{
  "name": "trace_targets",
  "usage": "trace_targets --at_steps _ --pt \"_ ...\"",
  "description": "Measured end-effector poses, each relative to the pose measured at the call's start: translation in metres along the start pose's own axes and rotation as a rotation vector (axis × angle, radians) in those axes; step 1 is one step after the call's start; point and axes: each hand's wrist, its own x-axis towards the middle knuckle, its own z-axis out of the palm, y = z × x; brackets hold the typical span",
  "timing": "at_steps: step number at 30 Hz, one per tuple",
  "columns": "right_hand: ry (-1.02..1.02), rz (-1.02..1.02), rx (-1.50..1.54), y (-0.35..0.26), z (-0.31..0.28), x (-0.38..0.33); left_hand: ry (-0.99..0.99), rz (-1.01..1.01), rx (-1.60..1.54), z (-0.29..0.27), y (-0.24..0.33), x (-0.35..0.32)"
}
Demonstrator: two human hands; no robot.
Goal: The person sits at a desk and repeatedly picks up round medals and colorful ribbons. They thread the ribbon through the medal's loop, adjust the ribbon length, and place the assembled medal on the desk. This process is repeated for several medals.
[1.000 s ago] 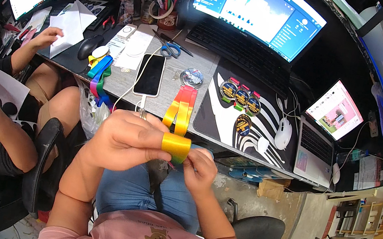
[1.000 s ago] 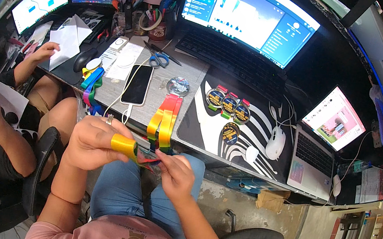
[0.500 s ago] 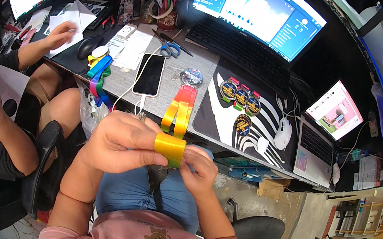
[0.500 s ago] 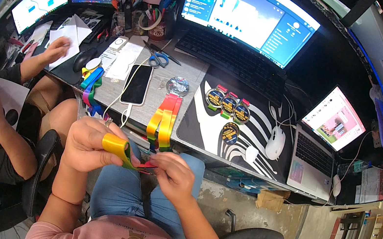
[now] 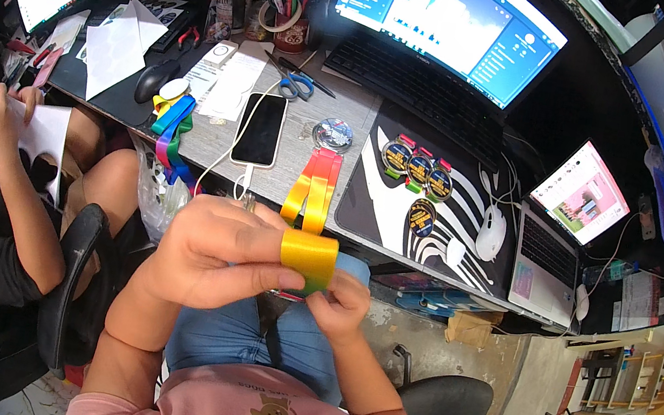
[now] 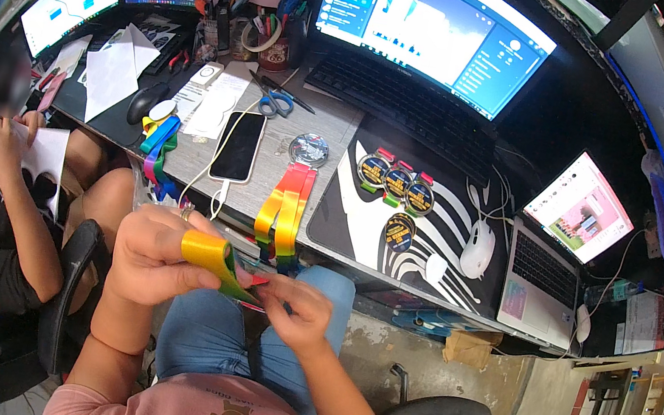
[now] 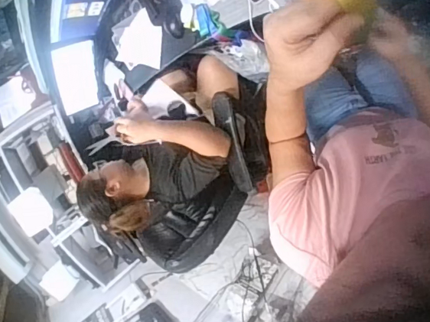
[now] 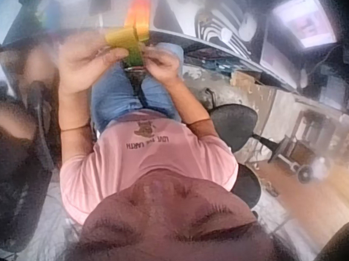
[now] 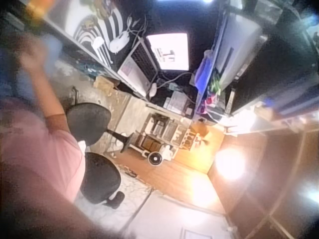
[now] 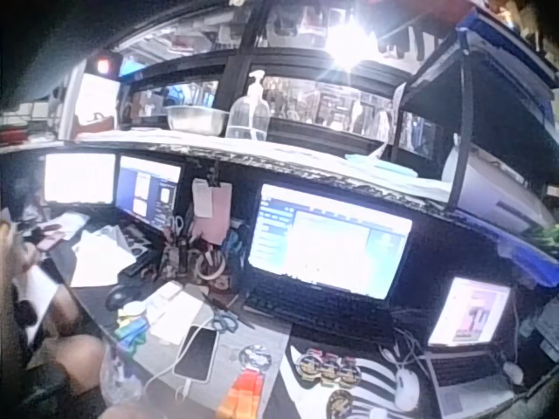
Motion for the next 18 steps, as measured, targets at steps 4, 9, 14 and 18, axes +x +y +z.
trace_targets --at_steps 4,9,14,18 --pt "-0.034 -0.053 0.145 0.003 0.0 -0.004 0.038 -0.022 0.152 0.0 0.001 0.001" --pt "0.007 -0.024 0.073 0.02 0.009 -0.019 0.065 -0.014 0.193 0.004 -0.003 0.002" --pt "0.268 0.32 0.404 0.01 0.025 -0.026 -0.014 0.041 0.423 -0.004 -0.007 0.004" --pt "0.193 0.136 0.161 0.014 0.021 -0.015 -0.045 -0.037 0.486 -0.003 -0.003 0.005"
